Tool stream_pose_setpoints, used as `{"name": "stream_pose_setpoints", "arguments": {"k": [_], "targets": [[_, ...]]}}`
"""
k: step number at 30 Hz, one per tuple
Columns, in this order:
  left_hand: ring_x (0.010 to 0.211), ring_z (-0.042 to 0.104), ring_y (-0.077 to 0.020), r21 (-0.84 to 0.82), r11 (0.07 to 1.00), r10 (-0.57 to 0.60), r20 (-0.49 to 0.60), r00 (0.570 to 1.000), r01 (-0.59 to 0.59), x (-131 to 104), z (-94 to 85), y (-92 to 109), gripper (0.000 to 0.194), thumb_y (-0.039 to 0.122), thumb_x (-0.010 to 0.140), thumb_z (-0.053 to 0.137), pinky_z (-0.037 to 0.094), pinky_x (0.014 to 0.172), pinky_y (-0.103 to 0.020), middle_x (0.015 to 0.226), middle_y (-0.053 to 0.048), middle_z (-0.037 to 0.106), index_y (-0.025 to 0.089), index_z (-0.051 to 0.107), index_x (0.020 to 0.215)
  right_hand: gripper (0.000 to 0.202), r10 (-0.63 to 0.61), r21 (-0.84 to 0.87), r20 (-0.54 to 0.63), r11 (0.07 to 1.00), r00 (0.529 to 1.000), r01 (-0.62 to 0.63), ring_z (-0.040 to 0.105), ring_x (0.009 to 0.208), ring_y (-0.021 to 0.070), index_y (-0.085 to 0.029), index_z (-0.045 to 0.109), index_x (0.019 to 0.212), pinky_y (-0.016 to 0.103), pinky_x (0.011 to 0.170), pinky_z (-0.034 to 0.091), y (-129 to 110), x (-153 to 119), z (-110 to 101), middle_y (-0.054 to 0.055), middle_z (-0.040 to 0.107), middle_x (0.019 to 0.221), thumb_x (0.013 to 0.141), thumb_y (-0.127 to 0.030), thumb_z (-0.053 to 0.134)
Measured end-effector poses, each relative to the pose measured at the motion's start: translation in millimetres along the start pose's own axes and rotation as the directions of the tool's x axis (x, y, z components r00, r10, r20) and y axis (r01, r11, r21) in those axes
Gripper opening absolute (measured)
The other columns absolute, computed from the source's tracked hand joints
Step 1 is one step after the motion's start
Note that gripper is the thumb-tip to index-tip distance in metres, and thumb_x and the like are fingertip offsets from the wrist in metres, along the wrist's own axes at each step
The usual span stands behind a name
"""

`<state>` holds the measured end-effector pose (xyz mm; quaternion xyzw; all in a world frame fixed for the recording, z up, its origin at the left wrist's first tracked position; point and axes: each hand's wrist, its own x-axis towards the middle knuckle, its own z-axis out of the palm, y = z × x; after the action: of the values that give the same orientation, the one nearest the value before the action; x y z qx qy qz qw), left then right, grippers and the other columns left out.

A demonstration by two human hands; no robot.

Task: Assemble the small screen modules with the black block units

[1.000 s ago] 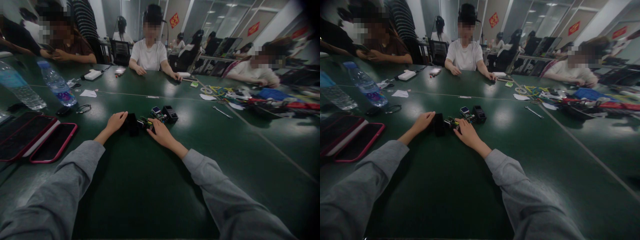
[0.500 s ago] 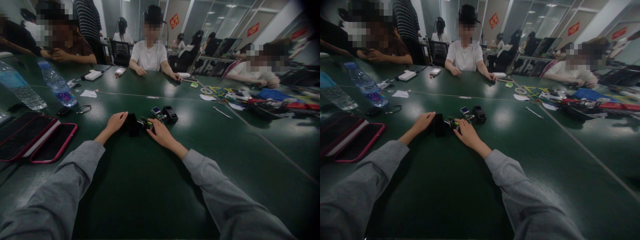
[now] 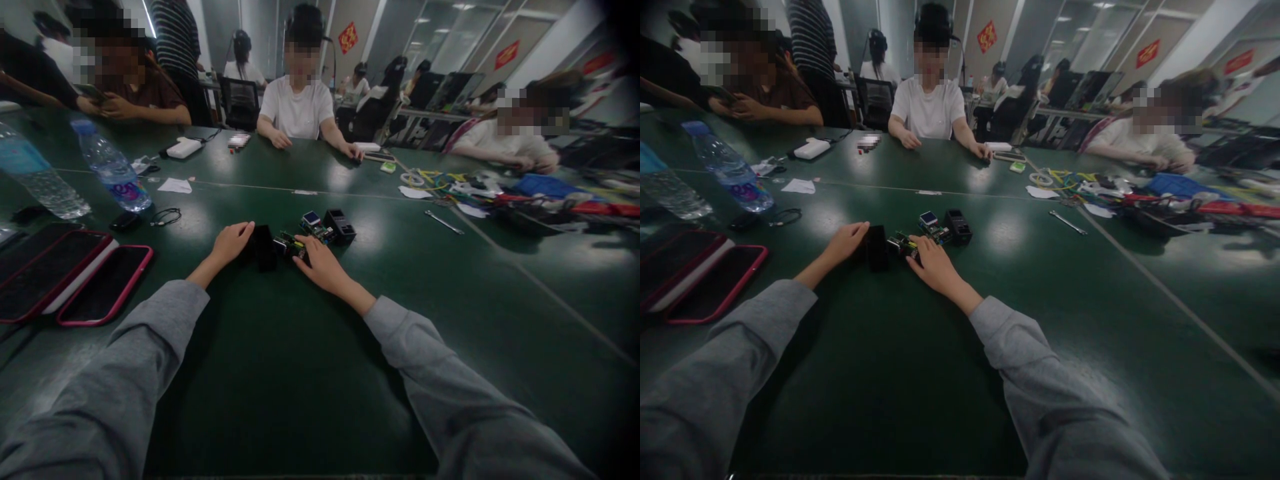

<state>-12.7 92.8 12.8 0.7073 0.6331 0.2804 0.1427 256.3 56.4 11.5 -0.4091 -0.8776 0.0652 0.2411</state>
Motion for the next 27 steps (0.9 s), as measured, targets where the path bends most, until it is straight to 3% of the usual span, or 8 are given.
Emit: {"name": "stream_pose_setpoints", "arguments": {"k": [27], "targets": [[0.064, 0.052, -0.0177, 0.055, 0.998, -0.006, -0.015, 1.000, 0.007, 1.3, 2.6, -1.7, 0.052, 0.055, 0.095, 0.026, 0.030, 0.058, -0.029, 0.072, -0.006, 0.063, 0.020, 0.054, 0.069, 0.048, -0.011, 0.008, 0.000, 1.000, 1.000, 0.011, 0.052, 0.119, 0.0294, -0.018, 0.037, 0.139, 0.050, 0.097, 0.047, 3.8, 2.0, 3.9, 0.014, 0.054, 0.125, 0.096, -0.035, 0.048]]}}
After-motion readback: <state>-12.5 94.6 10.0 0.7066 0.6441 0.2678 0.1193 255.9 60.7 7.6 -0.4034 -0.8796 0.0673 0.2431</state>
